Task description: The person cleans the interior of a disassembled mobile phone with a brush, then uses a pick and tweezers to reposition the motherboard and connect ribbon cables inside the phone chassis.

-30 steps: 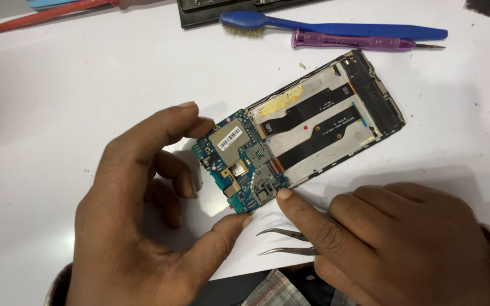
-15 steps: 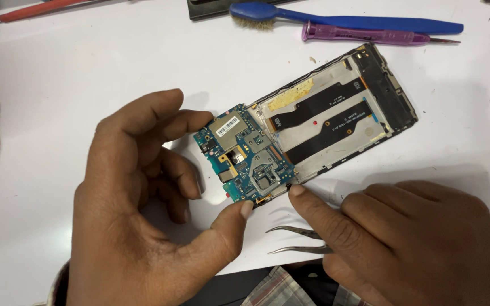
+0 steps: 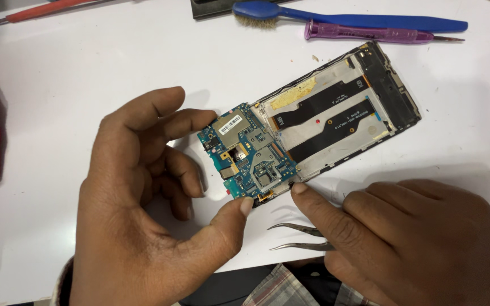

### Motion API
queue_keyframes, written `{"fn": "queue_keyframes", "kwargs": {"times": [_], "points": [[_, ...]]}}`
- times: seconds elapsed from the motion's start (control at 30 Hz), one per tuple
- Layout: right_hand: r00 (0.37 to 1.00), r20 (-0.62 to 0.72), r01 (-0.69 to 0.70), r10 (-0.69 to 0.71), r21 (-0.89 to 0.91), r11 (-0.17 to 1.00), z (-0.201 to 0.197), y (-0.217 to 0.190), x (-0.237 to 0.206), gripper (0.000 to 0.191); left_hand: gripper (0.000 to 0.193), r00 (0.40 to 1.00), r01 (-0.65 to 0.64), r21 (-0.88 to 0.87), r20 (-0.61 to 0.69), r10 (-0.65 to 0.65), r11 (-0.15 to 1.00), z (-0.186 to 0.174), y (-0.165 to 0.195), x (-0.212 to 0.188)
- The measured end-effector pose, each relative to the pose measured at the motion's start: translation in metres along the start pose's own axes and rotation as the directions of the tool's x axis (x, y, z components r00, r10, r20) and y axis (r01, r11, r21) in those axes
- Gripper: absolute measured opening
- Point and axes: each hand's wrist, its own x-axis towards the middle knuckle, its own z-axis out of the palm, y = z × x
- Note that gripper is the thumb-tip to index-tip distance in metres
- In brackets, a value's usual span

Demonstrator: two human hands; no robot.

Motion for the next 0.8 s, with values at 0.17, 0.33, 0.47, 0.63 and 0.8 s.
{"fn": "queue_keyframes", "kwargs": {"times": [0.17,0.33,0.47,0.63,0.8], "points": [[1.0,0.007,-0.007,0.007,-0.006,1.0,0.0006,-0.0004,-0.0001,0.071,0.093,1.0,-0.017,0.005,0.002,0.017,1.0,-0.0001,0.0008,0.0007],[0.999,0.045,-0.011,0.012,-0.02,1.0,0.001,0.001,-0.002,0.07,0.094,1.0,-0.023,-0.008,0.014,0.023,1.0,0.0003,0.0008,-0.0009],[0.999,0.052,-0.004,0.005,-0.008,1.0,0.001,0.0028,-0.0027,0.073,0.093,0.996,-0.084,0.038,0.046,0.082,0.996,0.0003,-0.0011,-0.0003],[0.998,0.059,-0.018,0.019,-0.015,1.0,0.0008,0.0015,-0.0037,0.074,0.092,0.992,-0.106,0.036,0.073,0.103,0.994,-0.0003,-0.0037,0.0007],[0.999,0.04,-0.029,0.03,-0.022,0.999,0.0,0.0011,-0.0039,0.076,0.092,0.995,-0.092,0.008,0.04,0.092,0.996,-0.0001,-0.0035,0.0001]]}}
